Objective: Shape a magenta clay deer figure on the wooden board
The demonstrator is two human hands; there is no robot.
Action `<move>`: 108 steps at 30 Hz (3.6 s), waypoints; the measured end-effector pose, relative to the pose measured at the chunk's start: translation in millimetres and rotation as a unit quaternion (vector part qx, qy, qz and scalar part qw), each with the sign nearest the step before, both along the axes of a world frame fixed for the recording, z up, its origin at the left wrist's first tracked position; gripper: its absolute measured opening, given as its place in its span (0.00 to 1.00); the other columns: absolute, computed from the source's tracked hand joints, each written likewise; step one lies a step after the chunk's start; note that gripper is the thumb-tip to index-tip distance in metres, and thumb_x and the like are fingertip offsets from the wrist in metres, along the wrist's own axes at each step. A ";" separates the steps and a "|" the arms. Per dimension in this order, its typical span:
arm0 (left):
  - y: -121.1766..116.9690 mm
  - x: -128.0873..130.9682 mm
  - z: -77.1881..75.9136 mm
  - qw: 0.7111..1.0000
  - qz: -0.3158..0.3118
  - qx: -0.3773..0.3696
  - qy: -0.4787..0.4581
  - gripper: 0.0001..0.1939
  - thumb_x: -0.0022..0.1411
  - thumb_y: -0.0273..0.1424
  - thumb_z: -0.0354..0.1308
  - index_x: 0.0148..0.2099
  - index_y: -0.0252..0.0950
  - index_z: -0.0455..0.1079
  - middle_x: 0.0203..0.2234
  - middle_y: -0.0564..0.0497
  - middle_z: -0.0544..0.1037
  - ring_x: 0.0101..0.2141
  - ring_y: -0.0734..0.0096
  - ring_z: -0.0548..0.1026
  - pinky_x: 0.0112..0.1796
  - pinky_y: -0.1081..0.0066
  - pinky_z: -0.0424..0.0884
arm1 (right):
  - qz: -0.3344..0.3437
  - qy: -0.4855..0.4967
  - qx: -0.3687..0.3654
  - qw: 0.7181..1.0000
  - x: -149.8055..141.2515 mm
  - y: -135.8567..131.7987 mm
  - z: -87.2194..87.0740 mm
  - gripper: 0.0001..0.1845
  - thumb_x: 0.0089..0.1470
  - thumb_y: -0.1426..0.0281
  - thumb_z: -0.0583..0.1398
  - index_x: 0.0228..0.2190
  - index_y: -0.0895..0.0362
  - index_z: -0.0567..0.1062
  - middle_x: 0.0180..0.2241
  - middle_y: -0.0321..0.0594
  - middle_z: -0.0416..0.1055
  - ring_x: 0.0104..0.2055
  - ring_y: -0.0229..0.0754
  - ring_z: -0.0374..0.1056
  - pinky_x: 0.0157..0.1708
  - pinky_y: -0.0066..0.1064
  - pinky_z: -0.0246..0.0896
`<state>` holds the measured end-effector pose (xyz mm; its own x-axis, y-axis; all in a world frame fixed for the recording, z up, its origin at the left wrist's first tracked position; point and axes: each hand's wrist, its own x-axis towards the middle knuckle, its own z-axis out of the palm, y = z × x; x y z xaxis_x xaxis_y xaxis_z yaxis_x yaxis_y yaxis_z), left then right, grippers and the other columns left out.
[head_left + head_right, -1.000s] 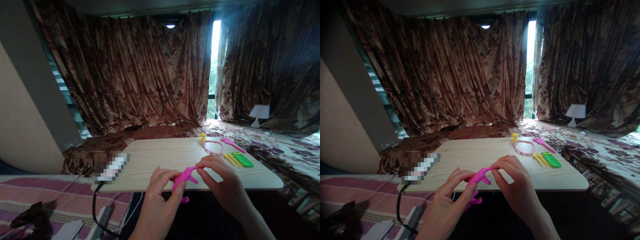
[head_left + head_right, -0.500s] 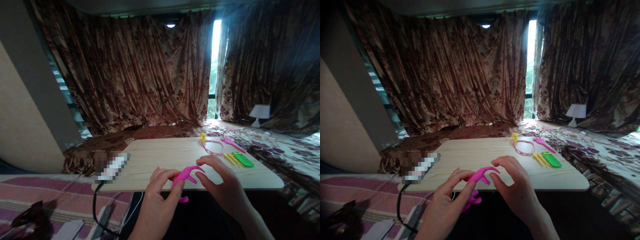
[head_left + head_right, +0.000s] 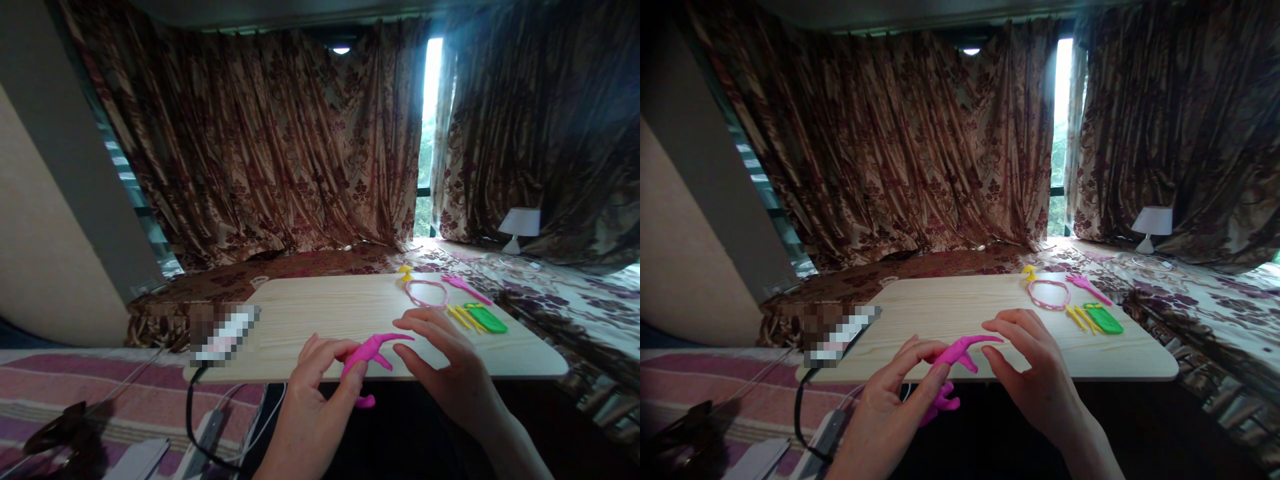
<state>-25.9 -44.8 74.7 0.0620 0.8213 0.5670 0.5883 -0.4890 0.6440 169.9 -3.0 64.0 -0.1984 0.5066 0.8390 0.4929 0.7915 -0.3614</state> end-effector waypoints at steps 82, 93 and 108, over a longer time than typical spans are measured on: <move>4.0 -4.4 -1.8 0.997 -0.061 0.014 0.050 0.06 0.61 0.31 0.55 0.41 0.45 0.70 0.36 0.55 0.75 0.41 0.69 0.71 0.57 0.58 0.49 | 0.059 -0.051 -0.020 0.997 -0.3 -4.4 2.7 0.15 0.52 0.75 0.61 0.43 0.52 0.72 0.43 0.41 0.66 0.47 0.43 0.63 0.48 0.37 0.60; 1.5 -3.6 0.4 0.997 -0.060 -0.011 0.057 0.07 0.62 0.33 0.53 0.41 0.46 0.71 0.36 0.56 0.76 0.41 0.69 0.71 0.59 0.57 0.44 | 0.083 -0.048 -0.057 0.994 -0.5 -6.4 5.6 0.13 0.52 0.74 0.60 0.42 0.51 0.73 0.43 0.41 0.67 0.46 0.43 0.64 0.46 0.36 0.62; 3.1 -5.7 -2.4 0.989 -0.063 0.024 0.134 0.11 0.60 0.31 0.55 0.46 0.47 0.69 0.37 0.54 0.75 0.45 0.66 0.69 0.59 0.56 0.43 | 0.118 -0.052 -0.103 0.986 4.8 -7.1 2.4 0.08 0.52 0.72 0.60 0.37 0.52 0.75 0.43 0.40 0.68 0.46 0.42 0.65 0.46 0.35 0.63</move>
<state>-31.6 -41.7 72.3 0.3154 0.7702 0.5543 0.6674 -0.5953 0.4474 174.7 -10.1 66.4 -0.4102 0.5935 0.6924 0.3460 0.8038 -0.4840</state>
